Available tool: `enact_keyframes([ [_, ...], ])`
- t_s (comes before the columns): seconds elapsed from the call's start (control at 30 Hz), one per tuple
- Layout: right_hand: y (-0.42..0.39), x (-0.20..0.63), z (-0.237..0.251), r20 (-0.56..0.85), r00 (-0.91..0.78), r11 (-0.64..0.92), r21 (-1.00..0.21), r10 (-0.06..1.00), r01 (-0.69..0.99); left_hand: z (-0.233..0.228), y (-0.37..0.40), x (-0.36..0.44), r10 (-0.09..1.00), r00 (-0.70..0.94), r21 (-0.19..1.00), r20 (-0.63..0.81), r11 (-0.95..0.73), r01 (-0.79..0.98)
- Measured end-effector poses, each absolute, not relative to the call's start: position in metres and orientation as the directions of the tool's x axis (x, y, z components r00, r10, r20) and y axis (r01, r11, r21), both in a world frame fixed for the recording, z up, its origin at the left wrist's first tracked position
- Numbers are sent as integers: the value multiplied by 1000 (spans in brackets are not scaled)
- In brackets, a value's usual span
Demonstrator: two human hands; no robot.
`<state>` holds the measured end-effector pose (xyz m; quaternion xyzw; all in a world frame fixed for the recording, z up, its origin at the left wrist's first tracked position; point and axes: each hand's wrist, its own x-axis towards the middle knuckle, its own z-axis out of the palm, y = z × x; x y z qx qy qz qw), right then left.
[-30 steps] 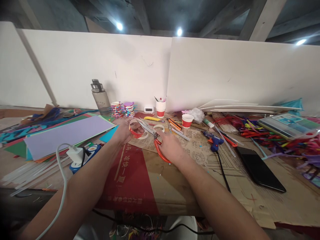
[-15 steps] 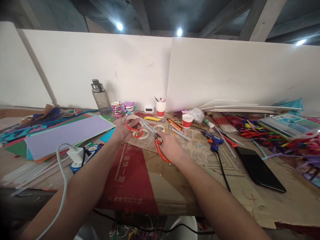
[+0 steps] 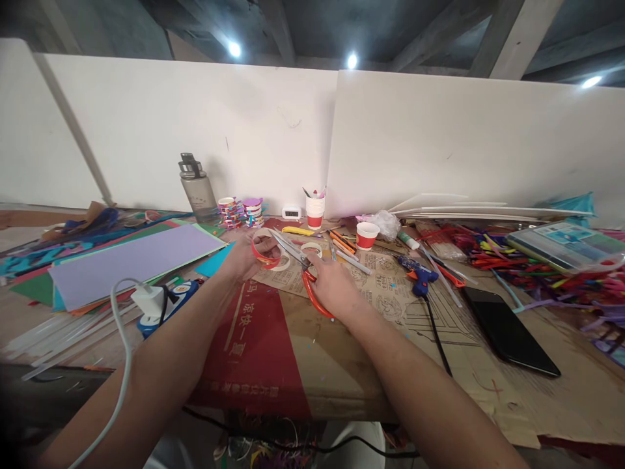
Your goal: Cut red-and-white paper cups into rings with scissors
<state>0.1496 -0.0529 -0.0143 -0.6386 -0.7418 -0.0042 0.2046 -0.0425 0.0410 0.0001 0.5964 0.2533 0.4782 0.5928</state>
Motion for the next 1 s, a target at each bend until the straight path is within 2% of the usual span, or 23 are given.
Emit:
enact_keyframes([
  [0.23, -55, 149, -9, 284, -87, 167, -268, 955, 949, 3, 42, -43, 854, 441, 946, 276, -160, -281],
  [0.43, -53, 149, -12, 290, -101, 188, -293, 952, 937, 2, 43, -42, 902, 266, 903, 341, -236, -358],
  [0.63, -50, 153, -18, 333, -124, 225, -282, 935, 933, -3, 42, -39, 880, 357, 932, 312, -210, -296],
  [1.0, -53, 151, -12, 297, -115, 195, -255, 948, 947, 0, 43, -42, 877, 395, 946, 273, -171, -274],
])
